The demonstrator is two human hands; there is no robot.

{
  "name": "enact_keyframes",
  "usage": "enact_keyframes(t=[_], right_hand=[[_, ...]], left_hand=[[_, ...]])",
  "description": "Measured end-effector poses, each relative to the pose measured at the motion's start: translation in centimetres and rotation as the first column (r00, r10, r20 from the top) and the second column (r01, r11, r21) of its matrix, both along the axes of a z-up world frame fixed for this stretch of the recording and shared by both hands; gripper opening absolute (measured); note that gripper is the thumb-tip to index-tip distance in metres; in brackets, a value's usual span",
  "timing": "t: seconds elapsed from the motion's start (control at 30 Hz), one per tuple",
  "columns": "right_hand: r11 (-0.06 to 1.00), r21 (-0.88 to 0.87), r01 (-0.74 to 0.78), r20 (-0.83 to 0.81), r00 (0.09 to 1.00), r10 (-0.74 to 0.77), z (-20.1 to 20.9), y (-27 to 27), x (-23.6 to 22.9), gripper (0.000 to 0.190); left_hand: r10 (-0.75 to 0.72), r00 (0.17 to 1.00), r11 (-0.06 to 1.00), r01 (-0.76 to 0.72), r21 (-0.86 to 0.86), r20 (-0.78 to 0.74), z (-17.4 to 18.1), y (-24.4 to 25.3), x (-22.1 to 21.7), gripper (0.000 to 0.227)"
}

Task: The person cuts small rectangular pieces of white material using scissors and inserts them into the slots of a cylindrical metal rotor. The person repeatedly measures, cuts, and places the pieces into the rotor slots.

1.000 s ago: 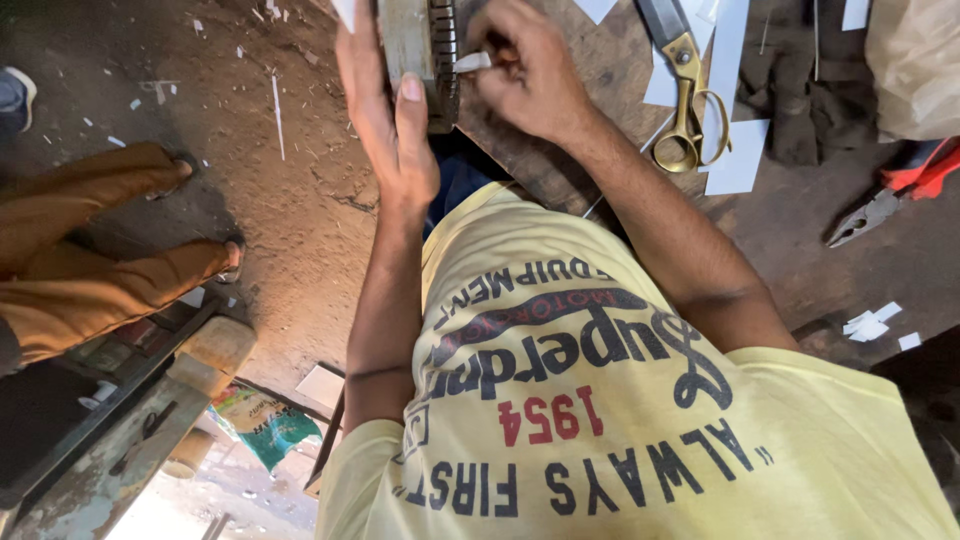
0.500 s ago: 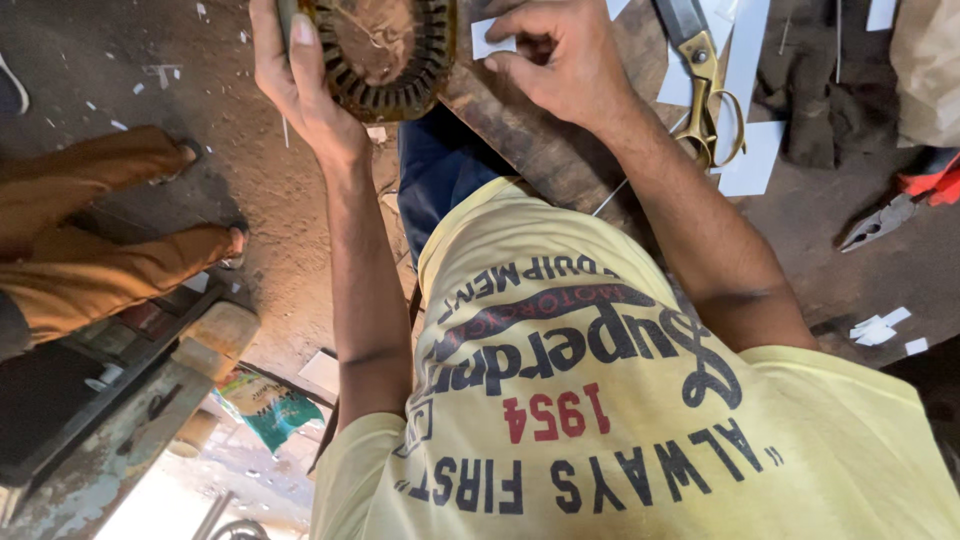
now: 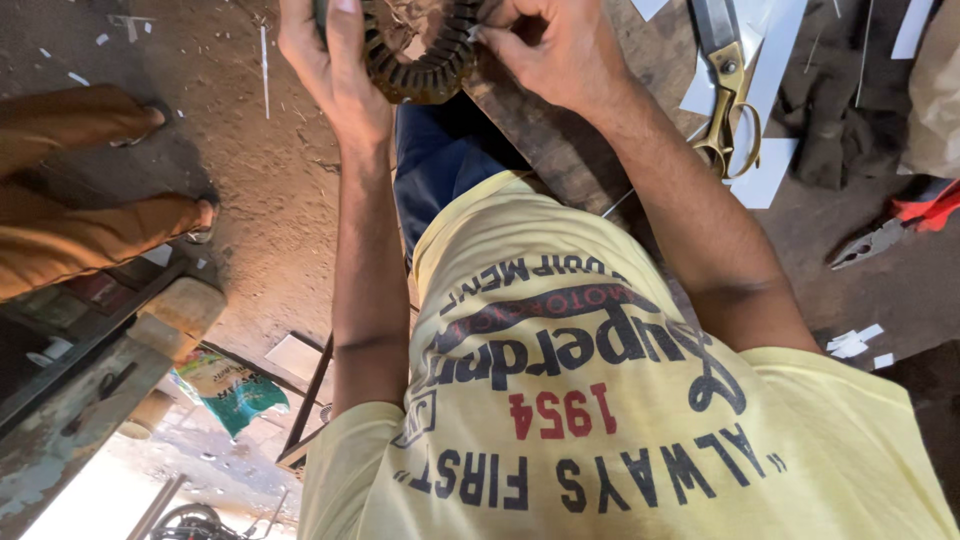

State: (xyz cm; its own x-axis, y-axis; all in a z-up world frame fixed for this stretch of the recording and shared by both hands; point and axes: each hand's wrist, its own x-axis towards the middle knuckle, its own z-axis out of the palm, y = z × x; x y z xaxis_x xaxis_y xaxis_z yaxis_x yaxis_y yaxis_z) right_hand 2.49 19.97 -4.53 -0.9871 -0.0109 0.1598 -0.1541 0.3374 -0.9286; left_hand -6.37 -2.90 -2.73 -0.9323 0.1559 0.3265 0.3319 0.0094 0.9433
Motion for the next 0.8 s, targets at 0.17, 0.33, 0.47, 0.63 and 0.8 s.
enact_keyframes(t=[0.17,0.33,0.47,0.63,0.8], right_hand=[[0.976,0.102,0.193,-0.096,0.978,-0.184,0.6,-2.1,0.7,0.013],[0.989,-0.123,0.078,0.037,0.997,-0.074,2.4,-1.7,1.5,0.009],[0.998,0.017,0.061,-0.031,0.998,-0.06,3.1,-0.3,1.8,0.016],[0.996,0.041,0.077,-0.081,0.994,-0.074,1.6,-1.5,1.2,0.016],[0.995,-0.052,0.087,-0.038,0.995,-0.089,0.5,-1.2,1.7,0.015]], left_hand=[[0.026,0.998,1.0,-0.027,0.007,0.061,-0.3,0.4,1.0,0.026],[0.064,0.995,0.997,-0.06,-0.049,0.074,-0.4,0.5,1.5,0.025],[0.045,0.995,0.999,-0.046,0.003,0.084,-0.3,0.4,1.5,0.028],[0.05,0.997,0.998,-0.049,-0.026,0.058,0.5,0.7,1.5,0.029],[0.03,0.999,0.999,-0.028,-0.037,0.041,0.8,0.7,1.9,0.027]])
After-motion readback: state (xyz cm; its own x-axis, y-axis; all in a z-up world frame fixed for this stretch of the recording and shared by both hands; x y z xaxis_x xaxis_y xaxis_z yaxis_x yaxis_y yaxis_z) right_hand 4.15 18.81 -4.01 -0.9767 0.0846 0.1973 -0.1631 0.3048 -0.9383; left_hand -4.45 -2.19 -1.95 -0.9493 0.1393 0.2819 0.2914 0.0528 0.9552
